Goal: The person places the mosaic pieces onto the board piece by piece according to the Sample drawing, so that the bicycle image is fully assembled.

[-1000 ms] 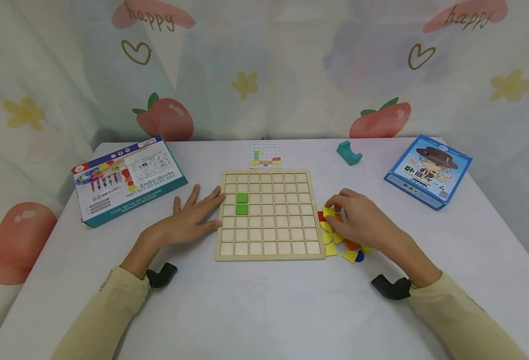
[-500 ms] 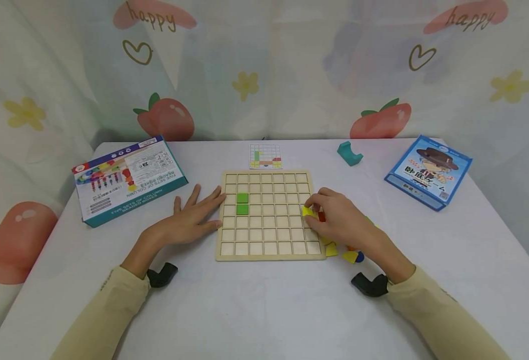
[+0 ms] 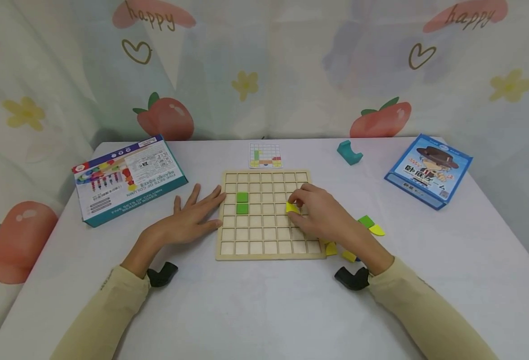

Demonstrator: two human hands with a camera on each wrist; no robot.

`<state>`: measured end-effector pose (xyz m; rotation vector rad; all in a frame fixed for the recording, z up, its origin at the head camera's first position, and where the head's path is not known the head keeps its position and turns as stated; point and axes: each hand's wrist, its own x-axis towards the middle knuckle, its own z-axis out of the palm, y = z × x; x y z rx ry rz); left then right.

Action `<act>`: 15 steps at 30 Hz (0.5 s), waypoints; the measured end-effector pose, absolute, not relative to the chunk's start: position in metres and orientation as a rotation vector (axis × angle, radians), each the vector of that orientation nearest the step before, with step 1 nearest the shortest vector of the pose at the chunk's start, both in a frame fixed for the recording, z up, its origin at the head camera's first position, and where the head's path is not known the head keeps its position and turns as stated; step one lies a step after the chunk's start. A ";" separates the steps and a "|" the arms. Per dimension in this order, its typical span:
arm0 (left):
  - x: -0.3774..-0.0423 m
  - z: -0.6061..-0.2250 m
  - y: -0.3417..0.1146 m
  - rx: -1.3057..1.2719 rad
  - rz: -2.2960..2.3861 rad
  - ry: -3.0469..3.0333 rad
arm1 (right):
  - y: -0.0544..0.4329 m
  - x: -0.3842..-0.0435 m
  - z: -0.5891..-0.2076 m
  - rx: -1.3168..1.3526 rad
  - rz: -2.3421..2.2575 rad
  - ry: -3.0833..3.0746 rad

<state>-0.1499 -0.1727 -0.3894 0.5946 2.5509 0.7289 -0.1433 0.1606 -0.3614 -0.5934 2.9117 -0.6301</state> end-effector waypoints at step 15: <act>-0.151 -0.390 -0.173 0.606 0.742 2.546 | 0.129 -0.156 -0.362 -0.612 -0.634 2.934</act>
